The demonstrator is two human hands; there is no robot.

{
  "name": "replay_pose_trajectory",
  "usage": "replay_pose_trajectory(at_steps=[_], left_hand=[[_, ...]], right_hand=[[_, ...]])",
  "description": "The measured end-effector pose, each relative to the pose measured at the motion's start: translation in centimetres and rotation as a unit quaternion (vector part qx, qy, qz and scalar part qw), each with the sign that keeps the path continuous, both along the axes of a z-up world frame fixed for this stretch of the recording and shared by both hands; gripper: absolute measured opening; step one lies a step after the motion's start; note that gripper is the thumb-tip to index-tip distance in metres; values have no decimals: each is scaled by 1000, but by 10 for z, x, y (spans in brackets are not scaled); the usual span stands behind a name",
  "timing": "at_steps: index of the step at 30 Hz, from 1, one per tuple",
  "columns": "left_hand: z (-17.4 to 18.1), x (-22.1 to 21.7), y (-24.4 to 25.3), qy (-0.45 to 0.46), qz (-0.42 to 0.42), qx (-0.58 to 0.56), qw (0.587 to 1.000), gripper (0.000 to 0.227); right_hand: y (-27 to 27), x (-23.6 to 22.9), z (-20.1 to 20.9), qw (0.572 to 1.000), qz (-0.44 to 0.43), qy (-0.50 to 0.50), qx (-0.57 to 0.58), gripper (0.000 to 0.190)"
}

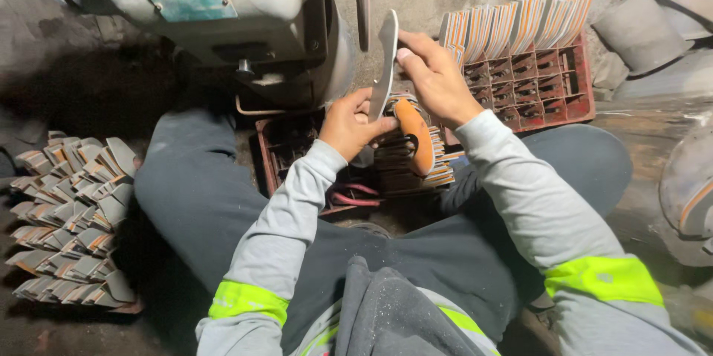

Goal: The person sits on the floor and uses a bench grinder to smooth the edges of small, curved ceramic tiles. They handle the tiles one at a time, pressing them against the spinning wheel, then placing them into a red crate.

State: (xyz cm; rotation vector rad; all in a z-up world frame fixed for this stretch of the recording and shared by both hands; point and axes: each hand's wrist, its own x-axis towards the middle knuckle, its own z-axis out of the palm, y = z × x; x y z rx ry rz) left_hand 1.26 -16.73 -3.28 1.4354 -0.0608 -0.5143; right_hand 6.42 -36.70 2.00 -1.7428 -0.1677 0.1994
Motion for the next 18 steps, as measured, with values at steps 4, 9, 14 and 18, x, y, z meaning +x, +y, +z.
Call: replay_pose_trajectory(at_steps=[4, 9, 14, 18], left_hand=[[-12, 30, -3, 71, 7, -93, 993, 50], [-17, 54, 1, 41, 15, -134, 990, 47], [-24, 52, 6, 12, 9, -114, 993, 38], [-24, 33, 7, 44, 10, -156, 987, 44]], right_hand=[[11, 24, -2, 989, 37, -124, -69, 46], [28, 49, -8, 992, 23, -124, -15, 46], [34, 44, -11, 985, 3, -163, -54, 51], [35, 29, -7, 976, -1, -191, -104, 58]])
